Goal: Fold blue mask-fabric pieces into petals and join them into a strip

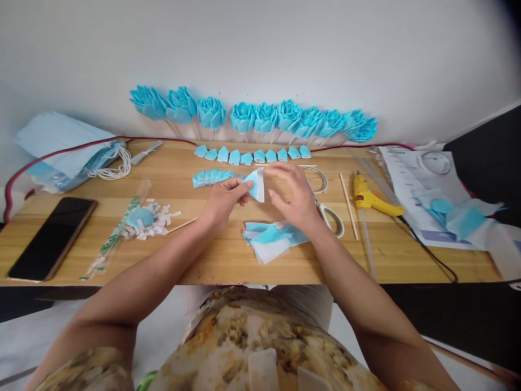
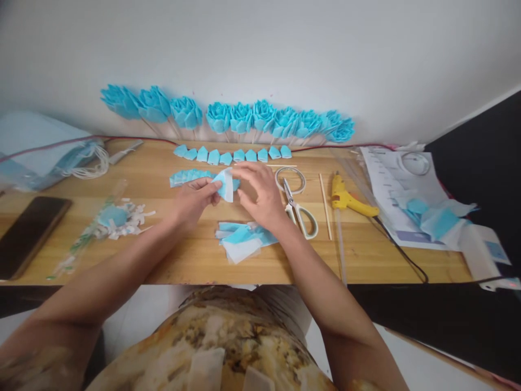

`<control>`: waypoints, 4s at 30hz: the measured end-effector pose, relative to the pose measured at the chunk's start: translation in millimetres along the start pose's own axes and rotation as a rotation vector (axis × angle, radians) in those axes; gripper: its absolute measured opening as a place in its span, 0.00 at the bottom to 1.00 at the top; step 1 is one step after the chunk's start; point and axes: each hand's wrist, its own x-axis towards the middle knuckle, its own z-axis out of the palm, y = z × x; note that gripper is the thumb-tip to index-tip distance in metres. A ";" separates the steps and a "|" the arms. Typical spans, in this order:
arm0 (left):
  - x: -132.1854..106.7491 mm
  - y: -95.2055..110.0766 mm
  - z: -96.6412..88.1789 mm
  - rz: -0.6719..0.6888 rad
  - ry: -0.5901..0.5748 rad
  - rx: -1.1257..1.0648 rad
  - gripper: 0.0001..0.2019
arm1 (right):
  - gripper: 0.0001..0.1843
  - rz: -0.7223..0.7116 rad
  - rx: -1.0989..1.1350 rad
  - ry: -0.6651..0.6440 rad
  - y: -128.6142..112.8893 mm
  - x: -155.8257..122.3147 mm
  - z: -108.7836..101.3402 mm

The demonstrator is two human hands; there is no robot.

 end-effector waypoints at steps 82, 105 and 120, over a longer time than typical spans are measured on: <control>-6.4 4.2 5.1 0.071 -0.180 0.358 0.11 | 0.14 0.570 0.600 -0.146 3.0 -1.1 9.3; 1.5 -3.4 -0.2 0.046 -0.161 0.234 0.13 | 0.18 0.543 0.695 -0.021 12.4 -2.1 1.8; -4.7 6.2 5.2 0.060 -0.202 0.316 0.12 | 0.24 0.415 0.538 -0.089 6.7 -2.5 8.1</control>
